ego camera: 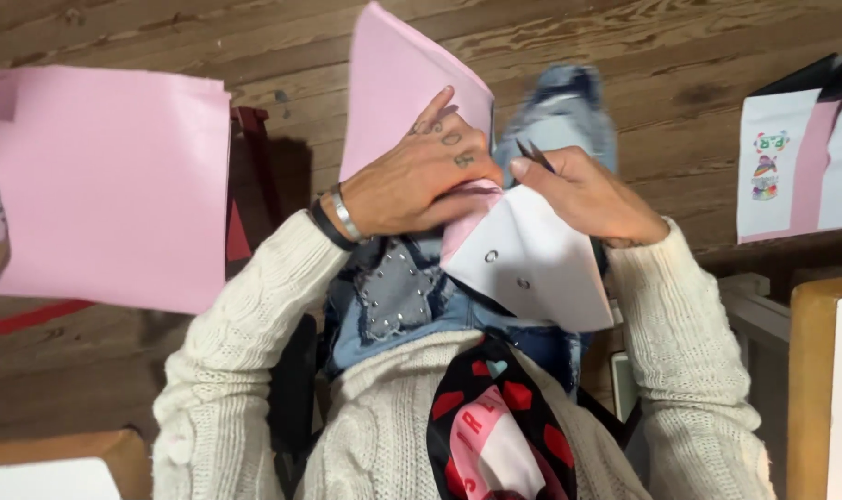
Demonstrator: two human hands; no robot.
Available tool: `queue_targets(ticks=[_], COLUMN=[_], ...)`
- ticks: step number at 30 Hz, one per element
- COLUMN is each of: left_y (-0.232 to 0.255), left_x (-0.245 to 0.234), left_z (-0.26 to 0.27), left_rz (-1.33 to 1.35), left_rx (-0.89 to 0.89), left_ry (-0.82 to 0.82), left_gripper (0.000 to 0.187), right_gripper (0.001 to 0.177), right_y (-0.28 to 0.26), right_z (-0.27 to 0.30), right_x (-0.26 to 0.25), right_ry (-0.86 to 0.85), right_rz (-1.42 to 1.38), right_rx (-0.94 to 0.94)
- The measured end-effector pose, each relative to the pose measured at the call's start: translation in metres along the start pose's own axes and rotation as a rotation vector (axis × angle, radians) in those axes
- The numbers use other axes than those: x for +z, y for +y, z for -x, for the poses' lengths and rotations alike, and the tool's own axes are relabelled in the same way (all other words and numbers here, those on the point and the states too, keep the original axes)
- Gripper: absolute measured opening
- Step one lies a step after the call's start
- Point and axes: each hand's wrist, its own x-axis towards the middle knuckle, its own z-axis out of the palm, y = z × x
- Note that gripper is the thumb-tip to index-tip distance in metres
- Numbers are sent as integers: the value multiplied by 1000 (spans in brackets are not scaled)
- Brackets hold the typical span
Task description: Trimming excess material from the edges of leather components using snips.
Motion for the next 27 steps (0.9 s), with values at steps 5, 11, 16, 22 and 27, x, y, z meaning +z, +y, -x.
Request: queue_targets(ticks=[5, 11, 16, 22, 27], left_y=[-29, -49, -36, -29, -26], left_x=[14, 26, 17, 13, 2], left_z=[-21, -40, -52, -62, -73], left_rz=[151, 158, 163, 164, 160], left_rx=[-77, -38, -23, -8, -2], left_ry=[7, -80, -121, -84, -214], left_gripper=[8, 17, 11, 24, 21], right_gripper=[37, 45, 75, 38, 35], right_y=[23, 17, 6, 16, 49], right_z=[-15, 6, 26, 46, 47], right_x=[-5, -71, -94, -79, -86], right_ry=[248, 651, 432, 394, 303], right_rz=[-30, 355, 311, 474, 320], right_rx=[-141, -533, -430, -402, -466])
